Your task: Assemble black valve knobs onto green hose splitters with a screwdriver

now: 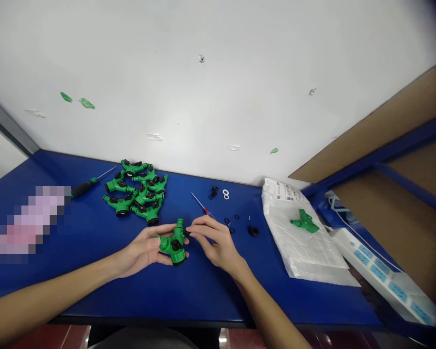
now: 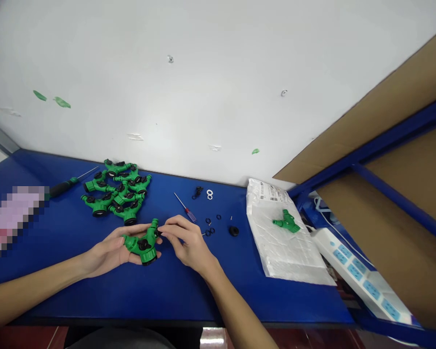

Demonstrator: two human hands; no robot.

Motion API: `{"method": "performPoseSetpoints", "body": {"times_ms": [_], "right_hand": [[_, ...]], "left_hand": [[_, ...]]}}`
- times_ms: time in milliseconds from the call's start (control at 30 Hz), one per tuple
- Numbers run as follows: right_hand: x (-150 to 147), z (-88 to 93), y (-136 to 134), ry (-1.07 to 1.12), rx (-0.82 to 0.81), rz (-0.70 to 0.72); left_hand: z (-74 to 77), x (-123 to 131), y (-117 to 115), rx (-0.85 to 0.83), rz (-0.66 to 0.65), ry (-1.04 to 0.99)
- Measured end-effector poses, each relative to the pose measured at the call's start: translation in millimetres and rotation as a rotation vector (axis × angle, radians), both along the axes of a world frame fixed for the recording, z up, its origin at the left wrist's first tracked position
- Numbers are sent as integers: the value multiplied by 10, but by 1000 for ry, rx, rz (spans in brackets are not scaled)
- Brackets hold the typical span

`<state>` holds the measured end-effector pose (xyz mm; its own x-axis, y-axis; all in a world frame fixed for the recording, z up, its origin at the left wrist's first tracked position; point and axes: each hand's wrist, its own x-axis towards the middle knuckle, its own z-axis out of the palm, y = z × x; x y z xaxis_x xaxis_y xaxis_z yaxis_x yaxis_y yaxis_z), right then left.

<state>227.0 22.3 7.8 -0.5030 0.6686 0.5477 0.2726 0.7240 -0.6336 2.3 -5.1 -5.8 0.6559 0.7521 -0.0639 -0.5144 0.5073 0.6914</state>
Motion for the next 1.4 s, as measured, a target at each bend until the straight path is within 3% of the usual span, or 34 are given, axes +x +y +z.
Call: {"method": "performPoseSetpoints", "body": {"times_ms": [200, 533, 833, 1200, 1400], "right_hand": [[27, -46, -13, -19, 44, 50], [63, 33, -42, -104, 170, 115], [-46, 16, -66, 141, -73, 95], [-31, -83, -22, 99, 38, 97], [-65, -93, -23, 134, -125, 34]], "left_hand": [[-33, -28, 19, 8, -26, 12], [33, -79, 84, -157, -232, -32], [-13, -36, 36, -11, -67, -34], [-117, -94, 15, 95, -11, 74], [-124, -93, -21, 36, 37, 124]]}}
